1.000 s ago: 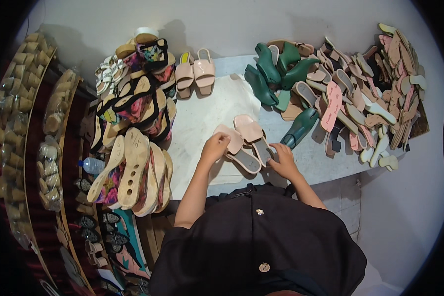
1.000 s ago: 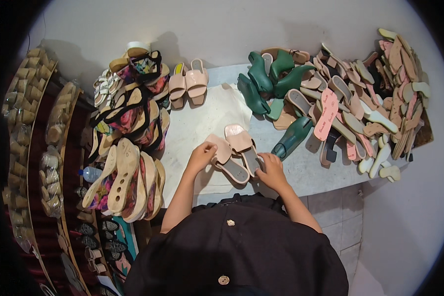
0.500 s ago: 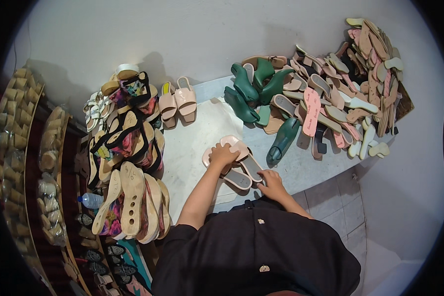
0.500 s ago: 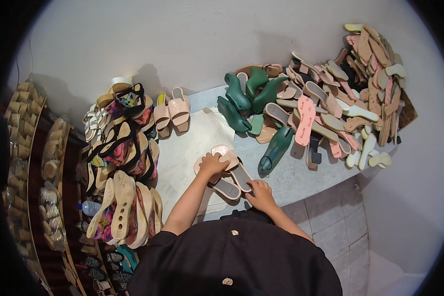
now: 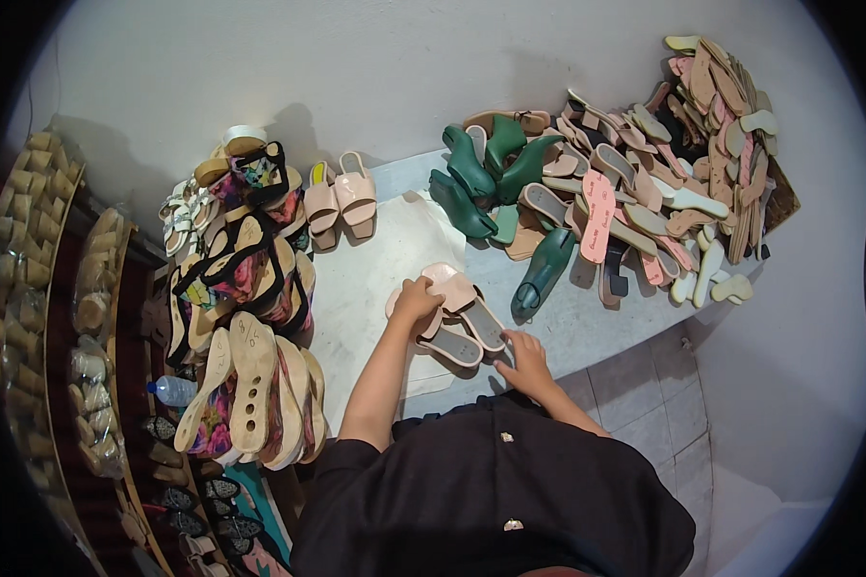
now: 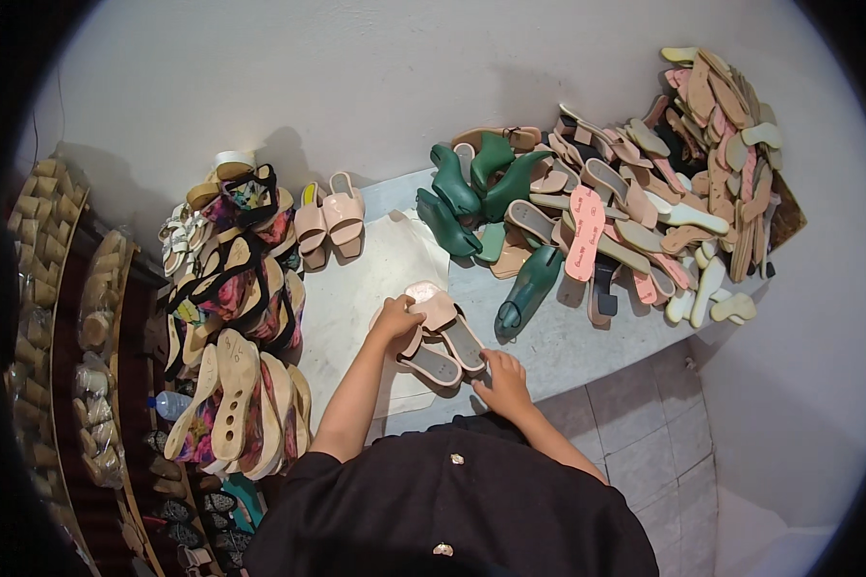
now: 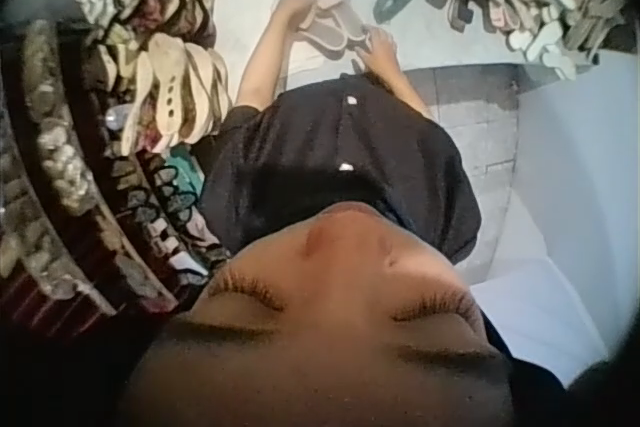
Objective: Organize and pair shoe soles and uppers on a workstation.
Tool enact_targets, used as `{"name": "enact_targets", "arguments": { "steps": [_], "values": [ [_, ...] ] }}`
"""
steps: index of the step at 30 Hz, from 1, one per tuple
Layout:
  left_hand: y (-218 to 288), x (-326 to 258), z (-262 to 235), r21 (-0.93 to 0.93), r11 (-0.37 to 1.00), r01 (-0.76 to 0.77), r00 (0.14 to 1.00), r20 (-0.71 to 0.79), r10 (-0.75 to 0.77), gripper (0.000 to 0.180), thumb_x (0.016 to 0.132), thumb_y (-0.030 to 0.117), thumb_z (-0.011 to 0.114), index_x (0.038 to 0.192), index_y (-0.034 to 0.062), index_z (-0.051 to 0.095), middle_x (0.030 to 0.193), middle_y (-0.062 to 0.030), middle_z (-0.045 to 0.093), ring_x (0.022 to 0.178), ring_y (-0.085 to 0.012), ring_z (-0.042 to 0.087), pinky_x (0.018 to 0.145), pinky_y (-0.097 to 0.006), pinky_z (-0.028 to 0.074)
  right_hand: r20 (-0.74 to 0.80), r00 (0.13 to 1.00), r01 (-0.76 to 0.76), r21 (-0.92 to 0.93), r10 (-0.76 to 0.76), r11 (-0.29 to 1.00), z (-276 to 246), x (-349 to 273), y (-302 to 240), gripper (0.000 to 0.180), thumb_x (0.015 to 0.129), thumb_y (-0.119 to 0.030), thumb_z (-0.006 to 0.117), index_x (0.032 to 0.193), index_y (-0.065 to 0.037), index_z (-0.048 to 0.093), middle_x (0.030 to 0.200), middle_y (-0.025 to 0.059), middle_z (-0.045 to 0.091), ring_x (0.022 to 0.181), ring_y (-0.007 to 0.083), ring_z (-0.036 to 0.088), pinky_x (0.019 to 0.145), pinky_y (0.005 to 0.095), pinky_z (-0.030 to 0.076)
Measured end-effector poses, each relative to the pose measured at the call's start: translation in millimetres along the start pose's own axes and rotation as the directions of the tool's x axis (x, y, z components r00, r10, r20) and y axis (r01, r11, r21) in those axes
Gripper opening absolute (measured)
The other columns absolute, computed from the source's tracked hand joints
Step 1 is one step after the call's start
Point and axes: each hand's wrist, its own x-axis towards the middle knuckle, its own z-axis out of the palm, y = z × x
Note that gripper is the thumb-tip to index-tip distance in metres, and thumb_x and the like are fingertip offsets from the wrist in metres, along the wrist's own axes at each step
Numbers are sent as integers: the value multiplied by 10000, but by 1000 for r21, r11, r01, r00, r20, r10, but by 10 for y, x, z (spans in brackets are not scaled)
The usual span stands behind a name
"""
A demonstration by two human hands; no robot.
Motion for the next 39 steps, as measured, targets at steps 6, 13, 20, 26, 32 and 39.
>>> {"name": "enact_targets", "arguments": {
  "steps": [6,13,20,26,32,39],
  "values": [
    [-124,-305,93,-19,1000,6,997,-80,-7,591,682,315,564,1249,163,495,1203,-148,467,1142,-320,444,947,-535,294,-201,955,134,-361,-217,923,-550,1145,62,496,701,-200,628,1163,-87,489,1127,127,497,1112,290,433,986,529,249],
    [-183,-741,303,-62,997,46,967,-249,-60,599,668,229,574,1257,165,486,1187,-136,479,1132,-304,454,964,-536,266,-188,926,225,-425,-328,877,-941,2342,317,490,677,-129,616,1149,-119,486,1117,73,513,1135,269,429,972,582,238],
    [-194,-979,375,-54,996,71,926,-368,-86,621,653,142,584,1264,168,478,1171,-125,492,1123,-288,465,982,-536,238,-128,935,260,-386,-330,885,-921,2433,463,506,636,-47,607,1123,-138,507,1141,44,521,1190,274,394,957,629,184],
    [-195,-1020,387,-81,996,37,926,-371,-64,650,640,68,592,1271,170,470,1158,-115,502,1114,-274,473,997,-537,215,-64,972,183,-405,-227,896,-1002,2096,709,536,601,24,598,1101,-155,524,1161,19,528,1237,278,364,945,670,138],
    [-157,-945,477,-216,975,48,953,-283,-110,627,658,114,588,1272,159,470,1156,-118,505,1113,-269,474,991,-514,226,81,898,430,-377,-433,821,-1078,1702,384,464,615,-12,615,1032,-205,551,1147,-19,526,1213,256,392,948,630,135],
    [-211,-1014,540,-340,934,107,964,-196,-182,602,682,179,582,1273,145,470,1153,-124,509,1112,-262,475,983,-481,243,171,730,668,-381,-662,639,-854,1378,149,362,670,-121,619,992,-279,574,1157,-72,536,1220,213,387,978,562,94]
  ]
}}
